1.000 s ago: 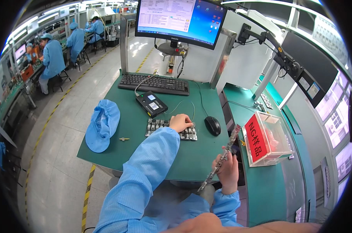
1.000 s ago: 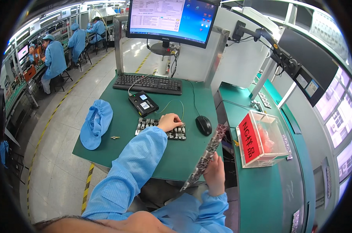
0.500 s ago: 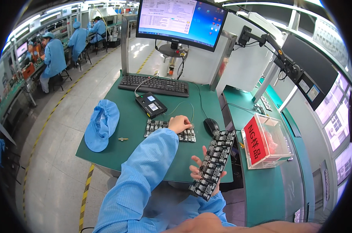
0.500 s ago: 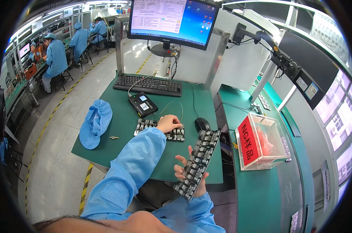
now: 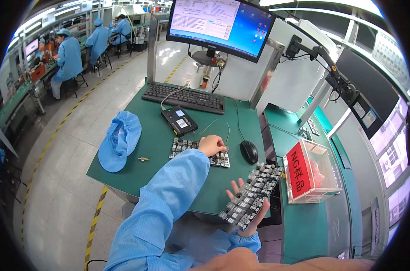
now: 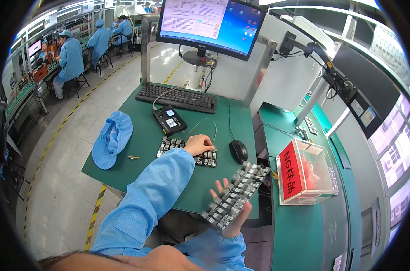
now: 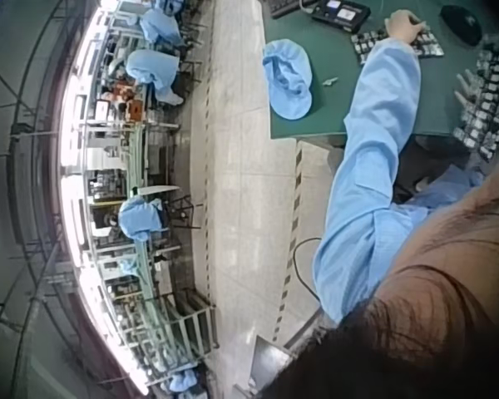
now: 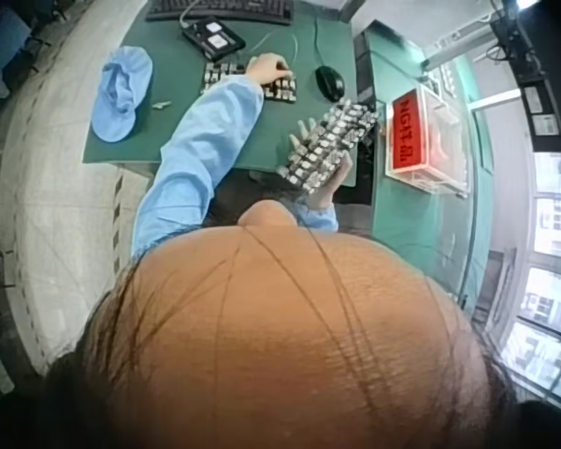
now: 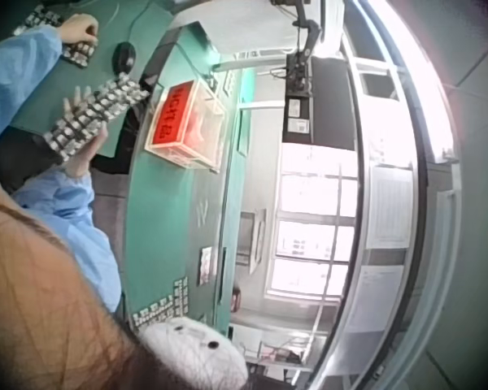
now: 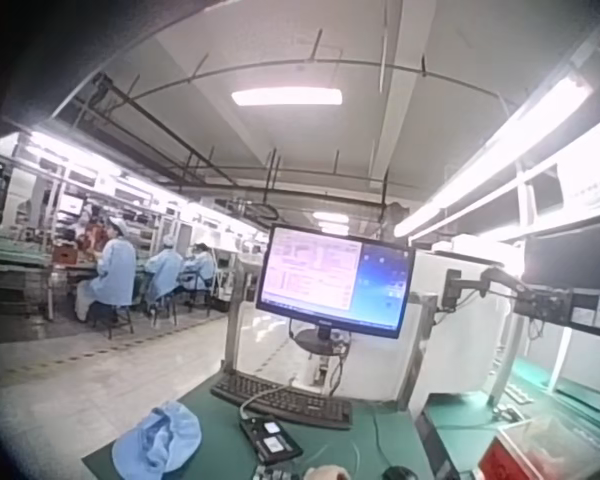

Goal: The person tests electronic keyboard circuit boards by touching the switch sockets with a wired probe and clicking a computer mouse, setting tested boards aside on the desk and testing the next board.

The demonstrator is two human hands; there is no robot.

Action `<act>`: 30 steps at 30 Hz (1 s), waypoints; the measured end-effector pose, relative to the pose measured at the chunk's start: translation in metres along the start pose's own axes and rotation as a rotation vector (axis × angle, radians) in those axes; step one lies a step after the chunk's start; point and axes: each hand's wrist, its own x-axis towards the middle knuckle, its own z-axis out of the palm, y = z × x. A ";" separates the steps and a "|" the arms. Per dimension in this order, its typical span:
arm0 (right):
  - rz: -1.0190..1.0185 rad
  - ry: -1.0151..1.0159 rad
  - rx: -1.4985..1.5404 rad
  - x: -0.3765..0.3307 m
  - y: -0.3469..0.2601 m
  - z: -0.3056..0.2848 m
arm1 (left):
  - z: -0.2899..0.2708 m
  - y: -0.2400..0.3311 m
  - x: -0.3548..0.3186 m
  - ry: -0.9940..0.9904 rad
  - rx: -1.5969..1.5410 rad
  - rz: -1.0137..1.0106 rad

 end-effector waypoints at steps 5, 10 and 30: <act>0.041 0.035 0.100 0.001 -0.022 -0.026 | 0.000 0.002 0.001 0.005 0.016 0.003; -0.162 0.418 -0.443 -0.001 -0.018 -0.049 | 0.001 -0.002 -0.001 -0.005 0.010 0.005; -0.031 0.117 -1.317 -0.009 -0.043 -0.054 | 0.001 0.001 0.000 -0.005 0.014 -0.001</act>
